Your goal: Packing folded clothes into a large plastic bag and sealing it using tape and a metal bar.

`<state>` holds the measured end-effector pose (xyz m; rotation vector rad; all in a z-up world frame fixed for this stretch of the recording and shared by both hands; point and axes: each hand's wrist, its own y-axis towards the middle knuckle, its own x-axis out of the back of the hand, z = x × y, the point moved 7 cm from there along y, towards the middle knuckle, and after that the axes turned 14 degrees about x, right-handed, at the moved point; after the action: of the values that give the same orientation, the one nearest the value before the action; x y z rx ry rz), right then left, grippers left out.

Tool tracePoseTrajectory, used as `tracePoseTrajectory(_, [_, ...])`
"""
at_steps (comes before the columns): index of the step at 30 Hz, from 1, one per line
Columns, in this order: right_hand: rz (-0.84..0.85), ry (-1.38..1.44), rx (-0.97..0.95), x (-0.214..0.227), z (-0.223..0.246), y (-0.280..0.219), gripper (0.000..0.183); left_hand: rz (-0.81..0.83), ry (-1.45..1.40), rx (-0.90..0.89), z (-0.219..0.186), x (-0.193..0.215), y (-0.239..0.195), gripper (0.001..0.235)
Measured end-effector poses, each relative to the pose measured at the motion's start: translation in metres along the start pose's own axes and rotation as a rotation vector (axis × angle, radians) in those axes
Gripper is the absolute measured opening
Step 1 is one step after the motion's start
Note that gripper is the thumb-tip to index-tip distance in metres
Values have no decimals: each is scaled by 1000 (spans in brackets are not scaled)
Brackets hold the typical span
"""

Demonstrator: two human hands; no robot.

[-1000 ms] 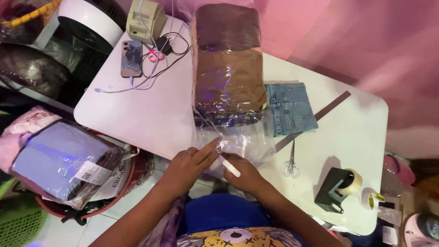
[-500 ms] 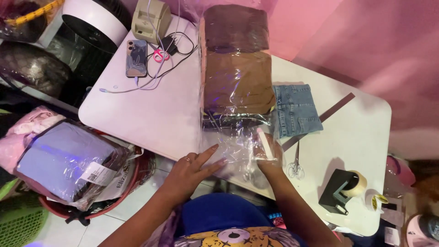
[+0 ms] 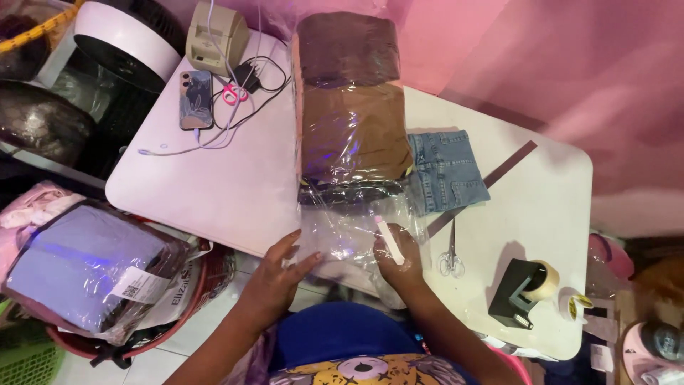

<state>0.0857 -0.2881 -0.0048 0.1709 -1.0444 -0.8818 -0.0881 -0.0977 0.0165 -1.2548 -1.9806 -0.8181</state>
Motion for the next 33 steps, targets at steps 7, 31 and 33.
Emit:
tracePoseTrajectory(7, [174, 510, -136, 45, 22, -17, 44, -286, 6, 84, 19, 10, -8, 95])
tracePoseTrajectory(31, [-477, -270, -199, 230, -219, -50, 67, -29, -144, 741, 61, 20, -17, 69])
tracePoseTrajectory(33, [-469, -292, -338, 233, -204, -44, 96, -57, -145, 651, 64, 18, -19, 72])
